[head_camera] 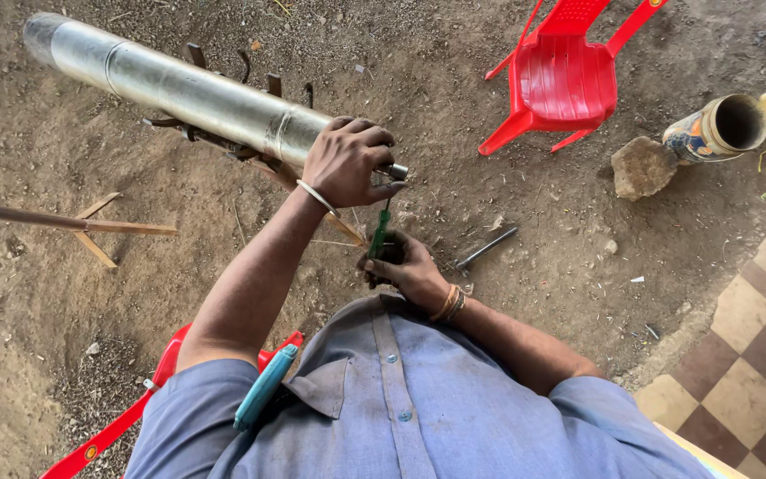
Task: The person uses a green-handled screwdriver to tighten a fitting on a metal pipe. They then pick up a hammer and strike the fitting to secure it. The person continues to adjust and hammer the fitting on the pipe.
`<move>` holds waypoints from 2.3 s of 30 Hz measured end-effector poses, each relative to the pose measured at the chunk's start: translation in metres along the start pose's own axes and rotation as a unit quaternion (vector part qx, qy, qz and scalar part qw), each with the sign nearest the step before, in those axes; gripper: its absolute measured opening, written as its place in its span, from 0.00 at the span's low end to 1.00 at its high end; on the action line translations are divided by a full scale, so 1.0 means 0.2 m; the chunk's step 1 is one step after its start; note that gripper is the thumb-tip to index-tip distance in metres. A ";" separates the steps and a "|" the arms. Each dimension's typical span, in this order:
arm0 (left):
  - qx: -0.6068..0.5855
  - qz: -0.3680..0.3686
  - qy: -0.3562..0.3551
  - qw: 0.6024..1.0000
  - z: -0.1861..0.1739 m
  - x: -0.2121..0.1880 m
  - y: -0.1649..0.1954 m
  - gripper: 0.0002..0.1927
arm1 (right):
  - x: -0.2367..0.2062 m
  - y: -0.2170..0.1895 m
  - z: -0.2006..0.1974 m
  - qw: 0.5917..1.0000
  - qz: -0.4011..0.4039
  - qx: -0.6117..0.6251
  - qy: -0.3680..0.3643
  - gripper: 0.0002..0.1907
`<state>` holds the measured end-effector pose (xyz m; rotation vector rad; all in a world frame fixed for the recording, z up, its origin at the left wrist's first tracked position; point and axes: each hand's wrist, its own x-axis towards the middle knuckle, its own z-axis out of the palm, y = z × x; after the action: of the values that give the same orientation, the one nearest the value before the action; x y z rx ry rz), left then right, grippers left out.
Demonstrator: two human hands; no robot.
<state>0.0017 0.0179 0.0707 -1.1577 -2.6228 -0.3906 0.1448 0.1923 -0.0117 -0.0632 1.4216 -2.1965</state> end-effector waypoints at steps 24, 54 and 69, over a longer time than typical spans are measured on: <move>-0.009 -0.004 0.004 1.000 -0.08 -0.08 -0.01 0.48 | 0.58 -0.54 -0.15 0.595 -0.579 -0.493 0.260 0.07; 0.040 -0.010 0.077 0.996 0.11 -0.14 -0.09 0.22 | 0.08 -0.19 -0.01 0.898 -0.308 -0.314 0.017 0.10; 0.003 -0.039 0.042 0.998 0.04 -0.11 -0.08 0.44 | 0.58 -0.35 -0.44 0.799 -0.244 -0.491 0.246 0.13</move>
<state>0.0033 -0.0042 0.0535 -1.0156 -2.6010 -0.4355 -0.0105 0.2361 -0.0169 -0.2559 3.0059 -1.5759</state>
